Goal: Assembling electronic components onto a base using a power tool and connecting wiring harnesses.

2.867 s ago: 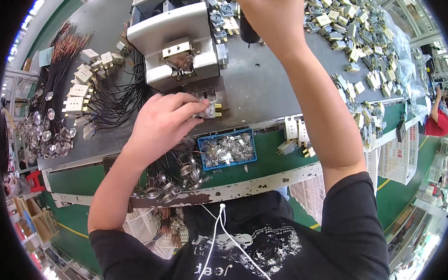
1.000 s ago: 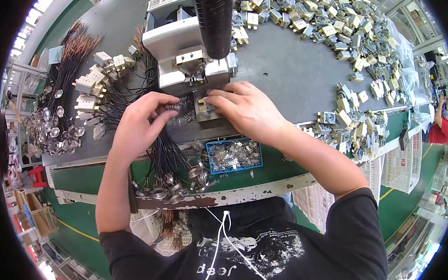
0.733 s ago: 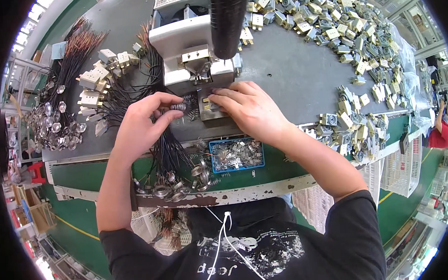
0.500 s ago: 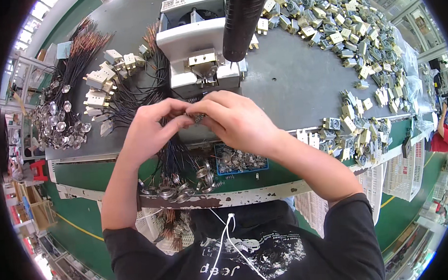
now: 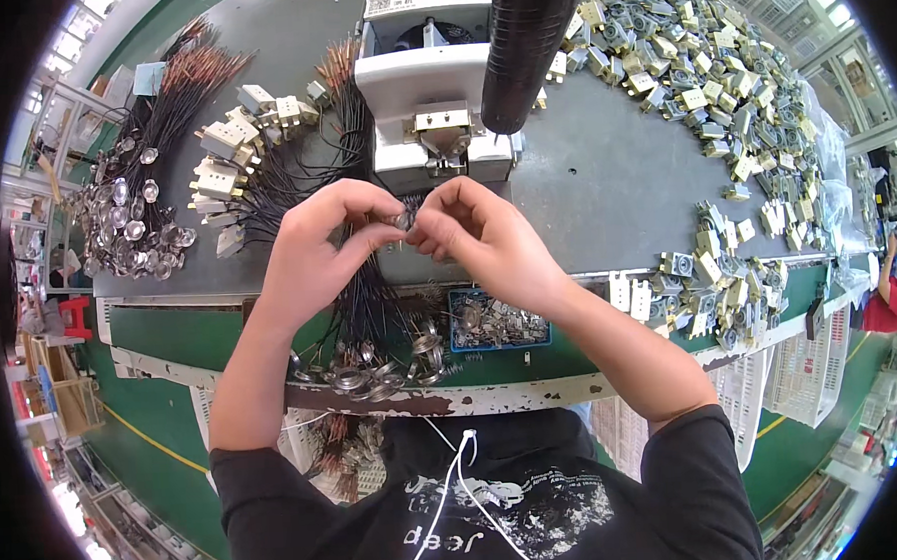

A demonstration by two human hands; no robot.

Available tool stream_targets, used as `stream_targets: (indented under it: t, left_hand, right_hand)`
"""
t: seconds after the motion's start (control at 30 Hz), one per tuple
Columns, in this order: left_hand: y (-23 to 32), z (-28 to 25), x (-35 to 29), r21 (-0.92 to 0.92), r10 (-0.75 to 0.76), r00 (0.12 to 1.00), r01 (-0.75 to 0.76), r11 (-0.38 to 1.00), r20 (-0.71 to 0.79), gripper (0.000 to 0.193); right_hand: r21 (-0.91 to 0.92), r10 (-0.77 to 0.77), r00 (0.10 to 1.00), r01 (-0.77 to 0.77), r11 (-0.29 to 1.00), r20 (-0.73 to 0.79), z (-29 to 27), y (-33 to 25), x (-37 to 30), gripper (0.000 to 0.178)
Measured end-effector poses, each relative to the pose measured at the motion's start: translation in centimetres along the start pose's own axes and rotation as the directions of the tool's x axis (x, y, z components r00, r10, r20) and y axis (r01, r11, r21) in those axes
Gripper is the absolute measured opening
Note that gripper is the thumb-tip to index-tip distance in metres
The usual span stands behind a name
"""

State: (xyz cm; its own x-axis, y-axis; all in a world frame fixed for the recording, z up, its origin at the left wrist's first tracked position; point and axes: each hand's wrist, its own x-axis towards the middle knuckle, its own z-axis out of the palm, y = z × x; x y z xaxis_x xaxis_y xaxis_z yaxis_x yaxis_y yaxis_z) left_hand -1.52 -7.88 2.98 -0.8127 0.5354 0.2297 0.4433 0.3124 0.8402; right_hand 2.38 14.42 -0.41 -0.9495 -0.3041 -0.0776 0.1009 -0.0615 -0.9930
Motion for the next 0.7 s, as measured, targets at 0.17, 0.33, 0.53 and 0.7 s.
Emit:
stream_targets:
  t: [0.17,0.33,0.53,0.7]
  left_hand:
    - [-1.1,0.3,0.1,0.059,0.184,0.979,-0.18,0.982,-0.089,0.019]
    - [-0.5,0.4,-0.3,0.016,0.005,0.999,-0.004,1.0,-0.052,0.018]
    - [-0.3,0.4,-0.3,-0.03,-0.025,0.995,0.022,0.999,-0.095,0.021]
    - [0.0,0.3,-0.3,0.027,0.035,0.995,-0.033,0.999,-0.09,0.021]
  right_hand:
    - [0.369,0.204,0.976,-0.216,0.904,0.071,0.2,-0.8,-0.2,0.018]
    - [0.379,0.216,0.975,-0.222,0.898,0.059,0.4,-1.5,-0.3,0.03]
    - [0.157,0.079,0.994,-0.09,0.984,0.075,0.1,0.0,0.1,0.049]
    - [0.252,0.119,0.993,-0.119,0.96,0.016,0.5,-1.5,-0.3,0.052]
